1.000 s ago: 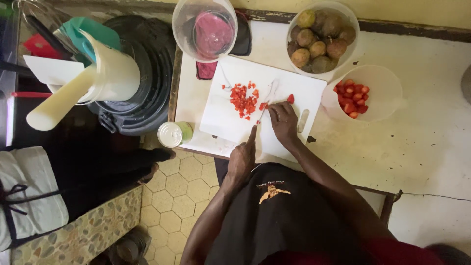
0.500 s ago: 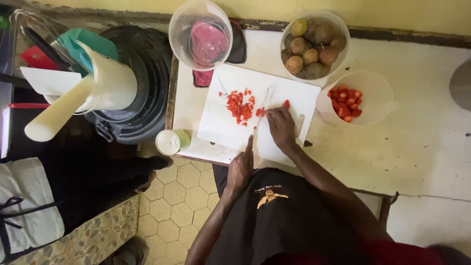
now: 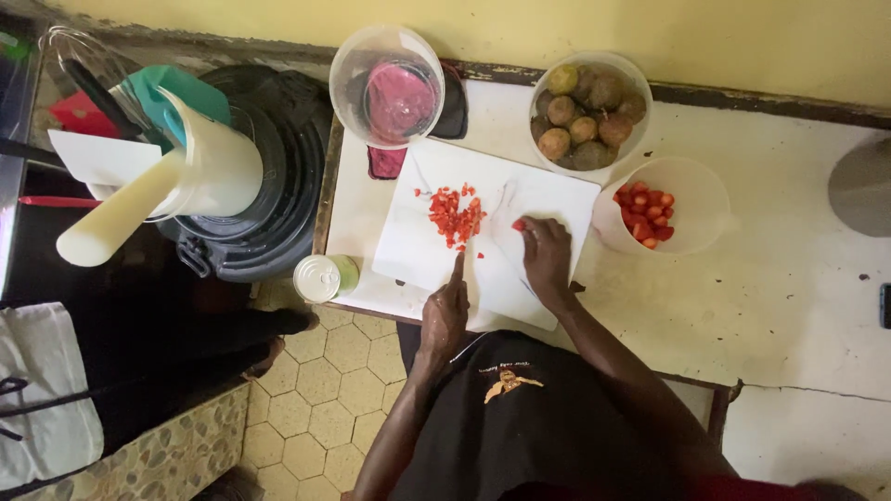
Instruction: Chopping strawberries into small pieces on a cutting board using a knife
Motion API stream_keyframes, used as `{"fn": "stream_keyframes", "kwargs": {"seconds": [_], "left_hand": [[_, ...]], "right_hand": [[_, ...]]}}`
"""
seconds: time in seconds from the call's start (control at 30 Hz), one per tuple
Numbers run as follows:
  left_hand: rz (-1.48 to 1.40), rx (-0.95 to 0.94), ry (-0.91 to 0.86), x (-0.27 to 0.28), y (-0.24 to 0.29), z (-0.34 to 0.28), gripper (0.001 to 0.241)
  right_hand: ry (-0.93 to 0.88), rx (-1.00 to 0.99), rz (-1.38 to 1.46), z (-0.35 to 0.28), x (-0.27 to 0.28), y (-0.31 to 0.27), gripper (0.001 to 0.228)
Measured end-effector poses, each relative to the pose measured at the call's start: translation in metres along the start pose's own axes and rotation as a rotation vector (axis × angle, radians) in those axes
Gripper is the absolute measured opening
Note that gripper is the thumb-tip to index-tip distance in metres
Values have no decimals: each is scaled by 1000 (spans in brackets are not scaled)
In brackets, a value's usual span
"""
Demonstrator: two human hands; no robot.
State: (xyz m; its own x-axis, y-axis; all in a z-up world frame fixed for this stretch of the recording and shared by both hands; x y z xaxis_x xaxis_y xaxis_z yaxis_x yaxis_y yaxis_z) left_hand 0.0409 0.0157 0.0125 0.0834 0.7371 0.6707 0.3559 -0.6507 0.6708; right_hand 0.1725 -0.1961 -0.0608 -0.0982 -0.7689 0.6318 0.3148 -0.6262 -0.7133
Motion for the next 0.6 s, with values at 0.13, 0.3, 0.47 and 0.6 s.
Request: {"fn": "stream_keyframes", "kwargs": {"seconds": [0.13,0.3,0.47,0.6], "left_hand": [[-70,-54,-54,2,26,-13,63],[-116,-111,-54,-11,19,-9,62],[-52,-155,-46,-24,7,0,63],[0,-91,-104,-37,-4,1,63]], "right_hand": [[1,31,-11,-3,-11,-1,20],[4,56,-54,-4,-10,2,24],[2,41,-52,-1,-2,-11,23],[-6,16,-45,-1,1,-13,21]]}}
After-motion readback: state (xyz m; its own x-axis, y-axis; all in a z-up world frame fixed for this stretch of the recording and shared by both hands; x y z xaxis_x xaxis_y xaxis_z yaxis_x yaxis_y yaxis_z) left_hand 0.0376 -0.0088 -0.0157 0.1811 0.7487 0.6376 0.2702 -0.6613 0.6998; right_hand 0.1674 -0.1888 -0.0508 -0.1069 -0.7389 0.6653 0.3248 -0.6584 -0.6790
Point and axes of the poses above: each hand's wrist, its own z-axis towards the middle knuckle, its own x-axis out of the back of the hand, y = z × x, the point moved 1 cm from there along z, towards the middle knuckle
